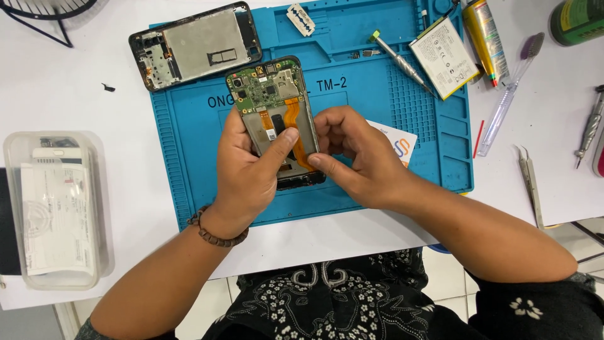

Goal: The person holds a disassembled smartphone and uses their fingers to carefully peel back and reposition a flexible ribbon cable connected to the motherboard. They repeatedly adjust the cable's placement within the device's chassis while holding the phone over a blue work mat.

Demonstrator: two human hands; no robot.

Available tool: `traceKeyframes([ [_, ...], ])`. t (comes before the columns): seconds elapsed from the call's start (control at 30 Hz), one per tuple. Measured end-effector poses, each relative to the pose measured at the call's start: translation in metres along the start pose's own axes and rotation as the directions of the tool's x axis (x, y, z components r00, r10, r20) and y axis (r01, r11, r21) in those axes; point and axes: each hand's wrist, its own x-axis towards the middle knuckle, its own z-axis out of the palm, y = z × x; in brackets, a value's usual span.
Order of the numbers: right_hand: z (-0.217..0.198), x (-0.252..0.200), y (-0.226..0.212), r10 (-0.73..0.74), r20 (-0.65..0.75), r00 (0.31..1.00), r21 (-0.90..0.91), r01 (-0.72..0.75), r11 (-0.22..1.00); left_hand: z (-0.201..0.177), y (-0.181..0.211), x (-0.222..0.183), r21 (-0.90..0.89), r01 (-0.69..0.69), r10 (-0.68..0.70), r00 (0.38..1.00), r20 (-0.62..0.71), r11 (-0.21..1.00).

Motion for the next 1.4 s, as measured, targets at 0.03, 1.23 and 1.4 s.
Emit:
traceKeyframes([
  [0.03,0.000,0.000,-0.001,-0.011,0.013,1.000,-0.006,0.011,1.000,0.000,0.000,0.000,-0.013,-0.006,0.006,1.000,0.001,1.000],
  [1.23,-0.005,-0.004,0.006,-0.150,0.113,0.982,-0.119,0.164,0.979,-0.002,0.006,0.002,0.208,-0.018,0.018,1.000,0.002,0.978],
  [1.4,-0.012,-0.006,0.011,-0.228,0.104,0.968,-0.084,0.237,0.968,-0.008,-0.009,-0.003,0.175,-0.046,0.050,0.998,-0.023,0.984],
])
